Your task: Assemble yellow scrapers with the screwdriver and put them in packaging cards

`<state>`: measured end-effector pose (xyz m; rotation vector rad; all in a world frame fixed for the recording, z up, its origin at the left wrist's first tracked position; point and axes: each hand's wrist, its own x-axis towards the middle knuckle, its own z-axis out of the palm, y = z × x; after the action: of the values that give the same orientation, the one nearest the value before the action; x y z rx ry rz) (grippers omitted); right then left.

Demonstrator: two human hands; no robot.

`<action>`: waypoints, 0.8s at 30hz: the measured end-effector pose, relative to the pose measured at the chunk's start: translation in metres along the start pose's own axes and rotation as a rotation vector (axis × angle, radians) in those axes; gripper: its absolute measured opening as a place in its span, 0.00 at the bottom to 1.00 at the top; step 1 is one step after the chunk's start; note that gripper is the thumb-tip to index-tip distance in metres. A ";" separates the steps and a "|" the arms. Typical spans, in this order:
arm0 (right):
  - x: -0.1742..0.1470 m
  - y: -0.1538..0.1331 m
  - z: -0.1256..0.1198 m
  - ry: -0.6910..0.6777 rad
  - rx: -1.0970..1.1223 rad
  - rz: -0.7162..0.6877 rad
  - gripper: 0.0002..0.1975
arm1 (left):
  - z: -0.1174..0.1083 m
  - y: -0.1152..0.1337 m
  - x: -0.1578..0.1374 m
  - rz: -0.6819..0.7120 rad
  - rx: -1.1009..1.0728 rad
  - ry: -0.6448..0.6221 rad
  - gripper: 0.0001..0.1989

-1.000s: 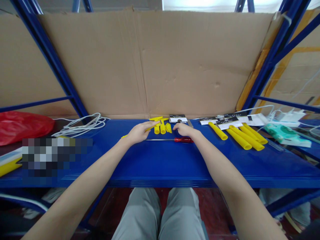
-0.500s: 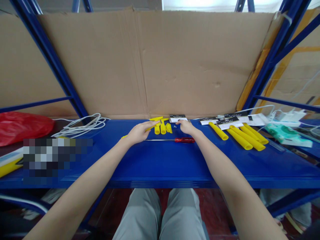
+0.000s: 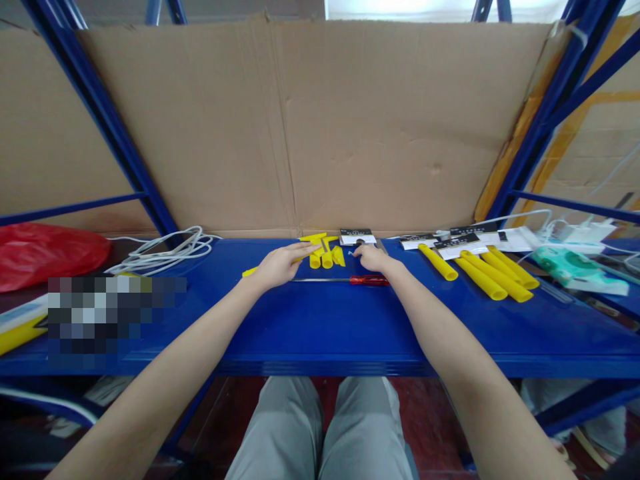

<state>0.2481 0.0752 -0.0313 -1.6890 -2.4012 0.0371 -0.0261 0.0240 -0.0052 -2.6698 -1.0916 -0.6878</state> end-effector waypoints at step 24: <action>-0.022 -0.054 -0.020 0.067 0.788 -0.011 0.11 | 0.003 0.022 0.003 0.115 0.158 -0.066 0.30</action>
<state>0.2084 0.0342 -0.0073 -1.2615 -1.9400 0.7920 -0.0079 0.0111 -0.0061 -2.6110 -0.9560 -0.4758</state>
